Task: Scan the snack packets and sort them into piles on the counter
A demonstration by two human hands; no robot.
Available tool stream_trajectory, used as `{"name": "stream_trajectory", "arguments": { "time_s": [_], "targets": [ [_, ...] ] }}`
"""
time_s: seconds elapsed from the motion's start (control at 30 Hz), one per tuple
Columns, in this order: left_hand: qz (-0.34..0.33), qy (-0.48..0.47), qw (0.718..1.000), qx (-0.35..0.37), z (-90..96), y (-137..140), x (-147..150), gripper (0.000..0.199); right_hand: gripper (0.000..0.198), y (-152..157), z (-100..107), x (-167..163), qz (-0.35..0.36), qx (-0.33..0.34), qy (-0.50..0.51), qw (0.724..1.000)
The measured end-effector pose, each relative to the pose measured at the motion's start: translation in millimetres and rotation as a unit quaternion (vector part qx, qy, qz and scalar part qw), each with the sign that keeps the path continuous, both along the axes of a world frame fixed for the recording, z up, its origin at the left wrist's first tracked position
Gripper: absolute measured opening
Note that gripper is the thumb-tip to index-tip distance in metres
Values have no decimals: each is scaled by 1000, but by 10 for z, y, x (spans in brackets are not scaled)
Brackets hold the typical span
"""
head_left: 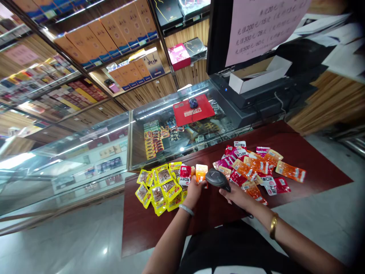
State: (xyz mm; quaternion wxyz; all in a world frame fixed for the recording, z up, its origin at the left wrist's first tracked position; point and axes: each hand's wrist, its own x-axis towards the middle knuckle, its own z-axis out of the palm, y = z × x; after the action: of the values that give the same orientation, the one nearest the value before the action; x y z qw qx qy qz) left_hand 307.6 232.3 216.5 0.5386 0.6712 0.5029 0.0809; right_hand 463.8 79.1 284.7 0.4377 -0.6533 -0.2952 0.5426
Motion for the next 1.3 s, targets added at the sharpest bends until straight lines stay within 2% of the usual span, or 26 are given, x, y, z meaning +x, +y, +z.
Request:
{"name": "stream_trajectory", "arguments": {
  "time_s": [0.03,0.1,0.17,0.2,0.27,0.33,0.4,0.53,0.6,0.7,0.8,0.93,1.17,1.23,1.3],
  "targets": [
    [8,21,999,23,43,36,-54,29,55,-9,4,-16,4,-5,-3,1000],
    [38,94,987,122,142,103,-155,33,58,-61,-16,-41,11,-14,-6,1000],
    [67,174,949,253,235,131,-196,42,62,-156,-71,-57,12,-22,-6,1000],
    [55,196,930,305,269,118,-178,46,63,-216,-105,-59,15,-22,-6,1000],
    [-27,198,915,350,291,34,-54,44,65,-352,-168,-54,-3,-41,-13,999],
    [-137,185,915,331,251,-112,168,39,65,-488,-212,-35,-25,-57,-27,998],
    [-206,197,912,294,164,-272,431,37,65,-607,-235,-8,-47,-66,-41,996],
    [-227,262,906,243,-29,-448,816,37,66,-762,-247,47,-81,-92,-47,991],
    [-214,270,913,219,-93,-443,864,37,68,-796,-248,70,-92,-104,-41,989],
    [-179,245,942,141,-149,-373,772,35,63,-797,-258,94,-100,-107,-34,989],
    [-120,172,975,75,-186,-305,586,31,56,-744,-281,99,-101,-88,-29,991],
    [-57,82,994,39,-226,-275,372,29,52,-603,-286,79,-79,-69,-36,994],
    [-2,35,998,56,-139,-253,145,24,53,-326,-62,-32,-41,-43,-48,997],
    [34,13,998,47,-68,-181,45,24,53,-276,17,-81,-34,-38,-46,998],
    [73,30,994,72,70,-71,-64,27,52,-248,66,-131,-28,-39,-48,998]
  ]
}}
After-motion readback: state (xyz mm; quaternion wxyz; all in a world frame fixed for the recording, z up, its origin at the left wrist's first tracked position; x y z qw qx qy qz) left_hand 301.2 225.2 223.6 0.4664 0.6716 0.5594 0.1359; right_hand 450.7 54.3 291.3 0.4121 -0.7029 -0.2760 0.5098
